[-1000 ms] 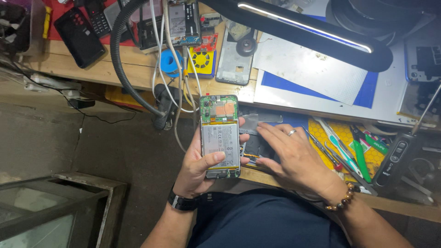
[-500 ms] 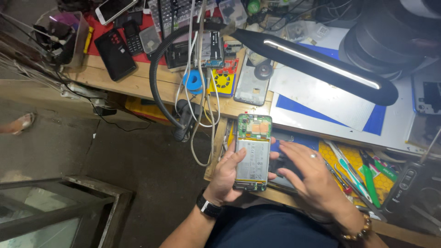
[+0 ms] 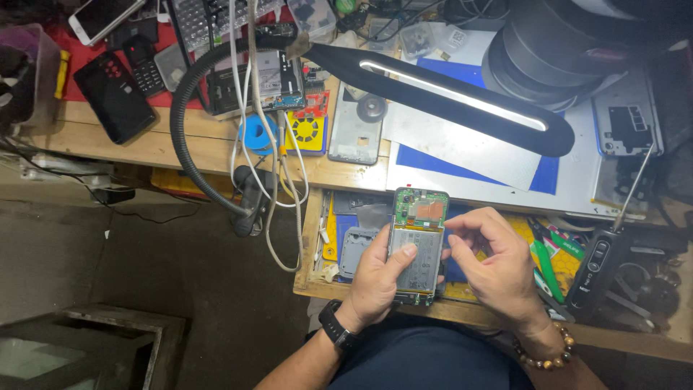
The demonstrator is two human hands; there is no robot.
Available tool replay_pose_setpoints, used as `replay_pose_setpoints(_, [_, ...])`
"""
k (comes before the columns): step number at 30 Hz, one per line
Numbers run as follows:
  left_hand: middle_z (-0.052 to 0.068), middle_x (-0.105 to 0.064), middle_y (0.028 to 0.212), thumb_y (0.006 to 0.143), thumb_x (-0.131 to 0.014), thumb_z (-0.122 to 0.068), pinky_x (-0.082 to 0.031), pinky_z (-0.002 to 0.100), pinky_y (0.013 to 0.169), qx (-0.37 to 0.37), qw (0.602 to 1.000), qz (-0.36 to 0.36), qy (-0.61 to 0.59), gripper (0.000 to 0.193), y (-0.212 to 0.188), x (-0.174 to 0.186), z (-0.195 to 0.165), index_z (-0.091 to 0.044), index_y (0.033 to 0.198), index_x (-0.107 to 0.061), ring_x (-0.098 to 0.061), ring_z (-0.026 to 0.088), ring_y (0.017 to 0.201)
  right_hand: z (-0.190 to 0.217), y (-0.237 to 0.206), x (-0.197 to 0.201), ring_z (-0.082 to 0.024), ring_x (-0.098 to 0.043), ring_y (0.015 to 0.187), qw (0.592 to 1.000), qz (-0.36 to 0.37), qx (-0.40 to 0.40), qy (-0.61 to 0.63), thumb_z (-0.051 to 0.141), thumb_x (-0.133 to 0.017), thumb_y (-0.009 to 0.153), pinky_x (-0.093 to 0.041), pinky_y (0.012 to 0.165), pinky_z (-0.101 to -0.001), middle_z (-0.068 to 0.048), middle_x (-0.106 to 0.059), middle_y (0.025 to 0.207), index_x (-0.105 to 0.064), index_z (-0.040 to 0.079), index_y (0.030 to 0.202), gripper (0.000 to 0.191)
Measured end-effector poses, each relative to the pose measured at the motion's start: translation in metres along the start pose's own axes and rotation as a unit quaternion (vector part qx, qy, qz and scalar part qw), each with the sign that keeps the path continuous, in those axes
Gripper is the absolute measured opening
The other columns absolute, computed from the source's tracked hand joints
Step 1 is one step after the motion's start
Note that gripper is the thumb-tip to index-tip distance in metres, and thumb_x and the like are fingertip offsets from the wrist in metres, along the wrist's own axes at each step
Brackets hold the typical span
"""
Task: The person unwraps a smartphone from bubble wrap and powers it on. They then remove the back cover and use tweezers to detach the motherboard from the battery and chassis, placing the components on the workbench.
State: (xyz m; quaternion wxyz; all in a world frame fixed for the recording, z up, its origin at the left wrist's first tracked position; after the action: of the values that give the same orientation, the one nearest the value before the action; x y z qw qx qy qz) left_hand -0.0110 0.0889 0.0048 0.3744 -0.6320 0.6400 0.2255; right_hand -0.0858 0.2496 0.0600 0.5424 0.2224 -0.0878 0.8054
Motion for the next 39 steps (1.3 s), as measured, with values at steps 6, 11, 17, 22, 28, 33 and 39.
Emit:
replay_pose_setpoints(6, [0.008, -0.065, 0.125, 0.107, -0.054, -0.015, -0.055, 0.03, 0.098, -0.037, 0.995, -0.022, 0.094, 0.037, -0.002, 0.012, 0.011, -0.001, 0.141, -0.051, -0.063, 0.013, 0.111, 0.004, 0.001, -0.011, -0.011, -0.057, 0.072, 0.997, -0.014, 0.03, -0.063, 0.001, -0.074, 0.082, -0.048, 0.063, -0.0273, -0.003, -0.061, 0.084, -0.074, 0.004, 0.103, 0.021])
replay_pose_setpoints(11, [0.004, -0.064, 0.124, 0.107, -0.055, -0.015, -0.049, 0.026, 0.102, -0.055, 0.985, -0.036, 0.163, 0.036, -0.001, 0.017, 0.013, -0.002, 0.14, -0.053, -0.058, 0.01, 0.114, 0.015, 0.005, -0.018, -0.012, -0.059, 0.071, 0.994, -0.016, 0.062, -0.086, 0.004, -0.075, 0.082, -0.049, 0.061, -0.0269, -0.004, -0.059, 0.084, -0.073, 0.005, 0.104, 0.023])
replay_pose_setpoints(17, [0.003, -0.062, 0.125, 0.106, -0.053, -0.011, -0.048, 0.025, 0.102, -0.061, 0.979, -0.034, 0.194, 0.037, -0.002, 0.017, 0.011, -0.002, 0.141, -0.051, -0.057, 0.009, 0.115, 0.024, 0.012, -0.026, -0.016, -0.062, 0.069, 0.988, -0.012, 0.111, -0.104, 0.004, -0.076, 0.081, -0.05, 0.06, -0.0289, -0.007, -0.062, 0.088, -0.071, 0.004, 0.103, 0.022])
replay_pose_setpoints(22, [0.005, -0.061, 0.126, 0.106, -0.052, -0.01, -0.048, 0.026, 0.103, -0.062, 0.975, -0.038, 0.212, 0.038, -0.002, 0.016, 0.011, -0.001, 0.143, -0.05, -0.056, 0.01, 0.117, 0.028, 0.008, -0.029, -0.026, -0.063, 0.073, 0.969, -0.036, 0.174, -0.173, 0.004, -0.078, 0.08, -0.05, 0.065, -0.0369, -0.01, -0.062, 0.089, -0.071, 0.003, 0.101, 0.022])
replay_pose_setpoints(28, [0.006, -0.061, 0.132, 0.105, -0.051, -0.01, -0.046, 0.027, 0.106, -0.07, 0.972, -0.032, 0.224, 0.043, -0.001, 0.014, 0.009, -0.001, 0.147, -0.046, -0.056, 0.012, 0.122, 0.028, 0.007, -0.028, -0.027, -0.063, 0.075, 0.955, -0.047, 0.205, -0.21, 0.004, -0.078, 0.079, -0.05, 0.067, -0.0381, -0.01, -0.064, 0.091, -0.072, 0.002, 0.103, 0.024])
replay_pose_setpoints(33, [0.007, -0.062, 0.131, 0.105, -0.051, -0.011, -0.048, 0.028, 0.105, -0.066, 0.966, -0.031, 0.246, 0.043, -0.002, 0.012, 0.007, -0.001, 0.146, -0.046, -0.057, 0.013, 0.121, 0.028, 0.006, -0.027, -0.026, -0.063, 0.073, 0.945, -0.032, 0.238, -0.221, 0.004, -0.078, 0.078, -0.047, 0.065, -0.0384, -0.01, -0.065, 0.091, -0.073, 0.001, 0.104, 0.027])
replay_pose_setpoints(39, [0.007, -0.062, 0.13, 0.105, -0.053, -0.012, -0.047, 0.027, 0.105, -0.081, 0.961, -0.028, 0.262, 0.044, -0.003, 0.012, 0.006, -0.001, 0.148, -0.047, -0.056, 0.012, 0.119, 0.028, 0.005, -0.028, -0.026, -0.064, 0.076, 0.952, -0.044, 0.217, -0.21, 0.002, -0.077, 0.081, -0.051, 0.068, -0.0371, -0.01, -0.067, 0.092, -0.073, 0.002, 0.104, 0.024])
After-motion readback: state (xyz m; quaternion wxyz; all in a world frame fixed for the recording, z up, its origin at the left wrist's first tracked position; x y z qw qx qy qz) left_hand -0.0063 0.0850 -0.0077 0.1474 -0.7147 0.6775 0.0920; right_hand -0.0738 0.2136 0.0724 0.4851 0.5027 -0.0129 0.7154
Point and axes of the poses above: each hand's wrist, its own y-axis towards the middle knuckle, its own x-axis out of the back of the hand, z = x × y, the point moved 1 cm from there along y, towards the middle knuckle
